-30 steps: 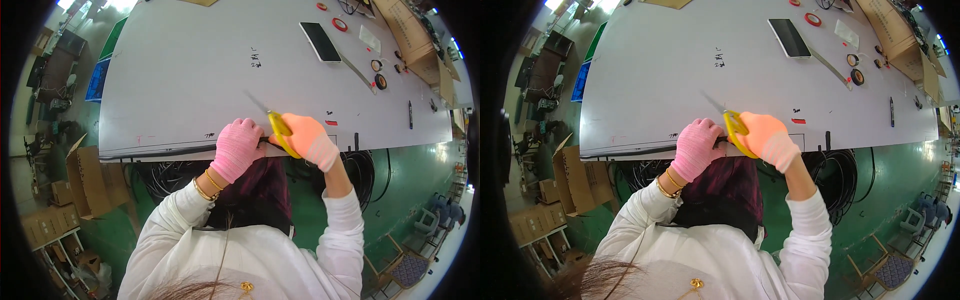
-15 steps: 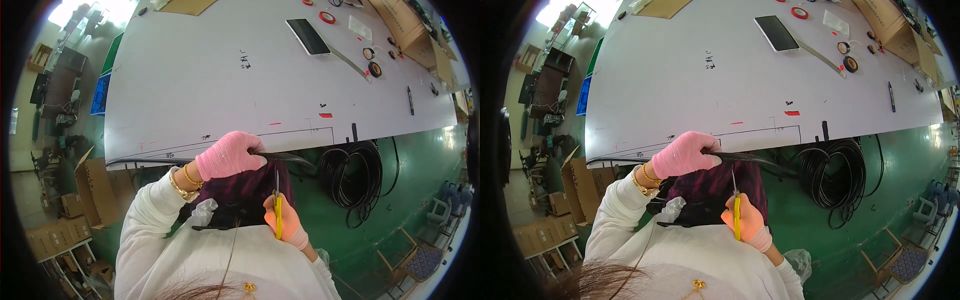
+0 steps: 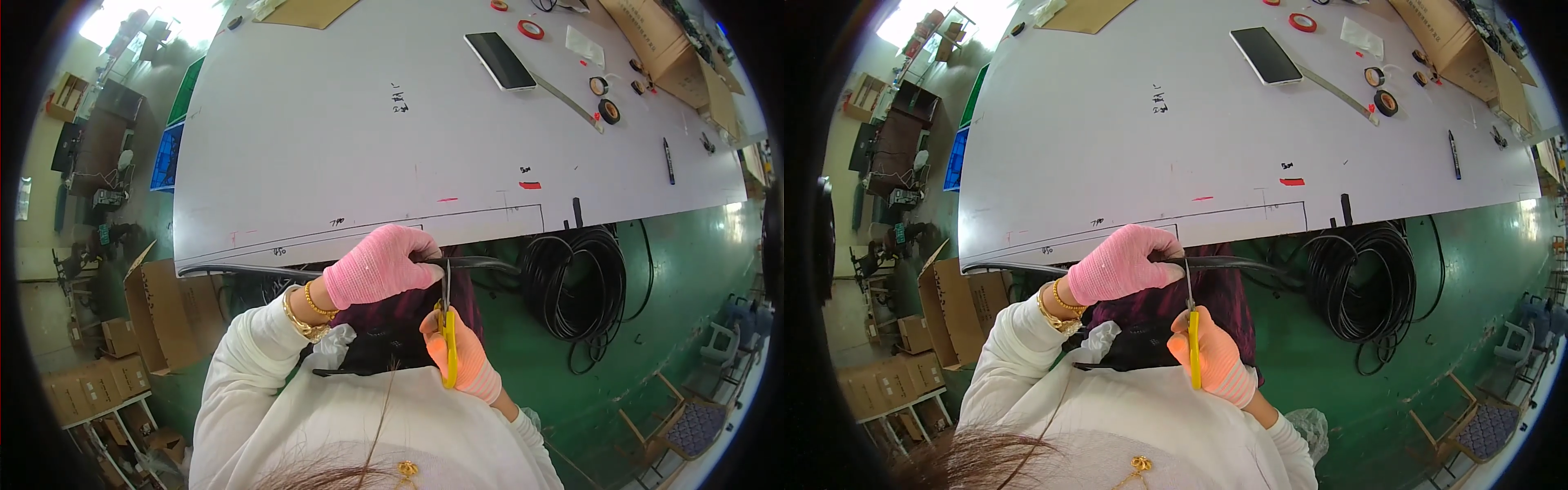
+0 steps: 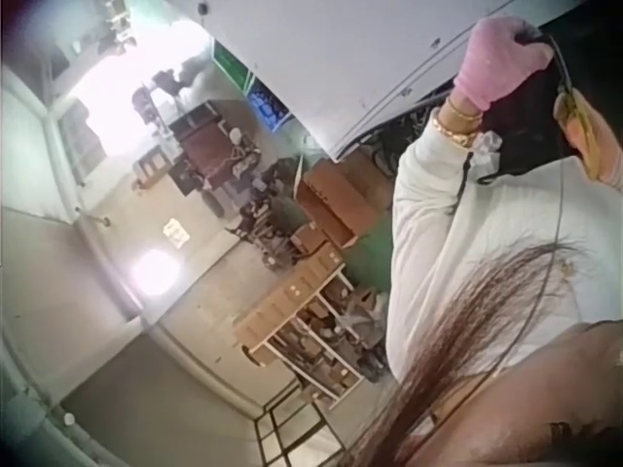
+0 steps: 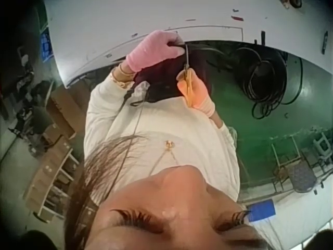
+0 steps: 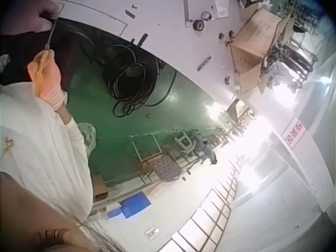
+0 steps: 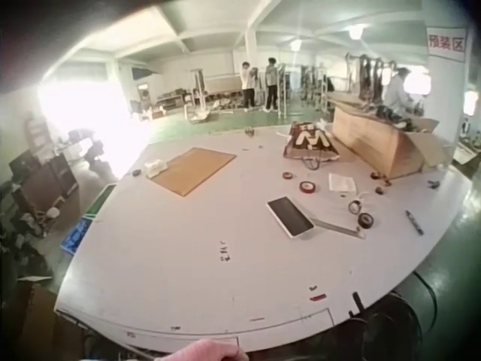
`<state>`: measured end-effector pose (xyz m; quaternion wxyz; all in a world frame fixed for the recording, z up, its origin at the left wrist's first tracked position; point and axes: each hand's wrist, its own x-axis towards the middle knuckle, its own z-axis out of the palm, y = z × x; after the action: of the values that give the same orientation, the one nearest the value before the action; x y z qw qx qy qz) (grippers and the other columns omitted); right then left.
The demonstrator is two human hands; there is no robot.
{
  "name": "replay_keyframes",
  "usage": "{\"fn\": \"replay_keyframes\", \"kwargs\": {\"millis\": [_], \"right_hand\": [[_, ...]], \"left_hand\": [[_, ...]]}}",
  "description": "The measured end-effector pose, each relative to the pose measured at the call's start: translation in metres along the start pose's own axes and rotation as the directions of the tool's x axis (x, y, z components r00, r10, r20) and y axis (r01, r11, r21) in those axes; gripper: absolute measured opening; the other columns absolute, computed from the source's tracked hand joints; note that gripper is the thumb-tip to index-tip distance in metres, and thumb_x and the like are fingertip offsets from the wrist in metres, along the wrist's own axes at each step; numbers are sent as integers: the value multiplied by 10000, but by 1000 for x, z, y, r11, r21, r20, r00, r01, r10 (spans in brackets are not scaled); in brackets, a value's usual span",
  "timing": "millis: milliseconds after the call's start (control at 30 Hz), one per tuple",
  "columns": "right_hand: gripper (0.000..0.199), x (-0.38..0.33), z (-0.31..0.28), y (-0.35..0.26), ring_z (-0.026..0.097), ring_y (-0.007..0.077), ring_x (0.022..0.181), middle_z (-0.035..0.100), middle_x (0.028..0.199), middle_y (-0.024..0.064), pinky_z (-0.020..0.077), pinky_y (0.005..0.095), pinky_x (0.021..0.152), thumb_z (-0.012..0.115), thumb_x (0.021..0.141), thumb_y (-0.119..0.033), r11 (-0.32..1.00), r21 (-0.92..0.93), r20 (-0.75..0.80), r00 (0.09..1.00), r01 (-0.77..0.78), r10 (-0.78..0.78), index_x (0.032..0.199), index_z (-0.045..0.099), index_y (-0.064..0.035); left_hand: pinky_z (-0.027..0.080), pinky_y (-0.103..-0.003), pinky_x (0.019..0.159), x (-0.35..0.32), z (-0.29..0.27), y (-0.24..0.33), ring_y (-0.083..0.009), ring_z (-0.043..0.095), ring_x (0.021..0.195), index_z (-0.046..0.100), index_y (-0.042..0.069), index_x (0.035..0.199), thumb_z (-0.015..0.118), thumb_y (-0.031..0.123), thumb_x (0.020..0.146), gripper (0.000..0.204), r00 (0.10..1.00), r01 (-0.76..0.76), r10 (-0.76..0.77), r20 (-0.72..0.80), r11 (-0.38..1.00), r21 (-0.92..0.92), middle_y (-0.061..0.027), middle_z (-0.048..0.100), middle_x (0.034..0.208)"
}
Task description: Cutting black cables to length using a workbench template and scissors.
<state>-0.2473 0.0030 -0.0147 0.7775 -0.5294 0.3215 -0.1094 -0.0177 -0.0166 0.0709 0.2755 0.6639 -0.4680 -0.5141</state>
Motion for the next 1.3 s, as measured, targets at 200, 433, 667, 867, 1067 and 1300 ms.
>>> {"fn": "replay_keyframes", "kwargs": {"millis": [200,433,667,867,1067,1300], "right_hand": [[240,2,-13,36,544,125,799,539,893,-10,457,217,781,457,1063,-263,857,471,35,975,-209,219,1023,560,-50],[210,-7,0,-8,523,158,728,499,807,23,464,280,677,583,1002,-248,987,-153,-42,998,-44,38,983,546,-42],[244,-7,6,-5,568,310,651,557,725,121,462,348,616,636,964,-258,961,-266,-133,990,-79,45,947,547,-31],[231,-7,3,-17,563,355,596,578,690,159,458,375,567,650,960,-222,947,-319,-160,987,-36,-17,905,555,-19],[326,-11,5,-22,533,143,457,535,538,62,420,339,449,697,951,-328,967,-250,-214,977,-47,-8,852,573,-44],[232,-28,-19,-5,604,190,624,637,727,89,452,352,543,745,879,-219,993,-109,-365,931,-53,10,816,585,-64]], "left_hand": [[480,-307,665,3,3,-1,-144,526,673,677,-22,912,676,121,790,188,999,-36,36,-7,999,-14,-77,598,696],[484,-306,674,-3,5,-3,-144,532,679,671,-33,909,685,123,791,196,1000,-31,31,-5,999,-36,-81,603,700],[486,-297,655,4,4,-16,-134,517,653,650,-7,1066,655,81,806,275,997,-35,38,64,998,-48,-72,659,847],[469,-228,563,15,-15,10,-77,508,598,560,18,1266,516,-15,813,456,907,79,97,410,917,-390,-85,693,1112],[442,-212,541,21,-12,3,-58,487,581,564,2,1241,490,2,836,412,846,117,141,514,891,-439,-96,693,1167],[434,-220,554,20,-7,-12,-80,456,602,512,-20,1316,472,-5,878,440,817,104,184,547,886,-453,-123,657,1277]]}}
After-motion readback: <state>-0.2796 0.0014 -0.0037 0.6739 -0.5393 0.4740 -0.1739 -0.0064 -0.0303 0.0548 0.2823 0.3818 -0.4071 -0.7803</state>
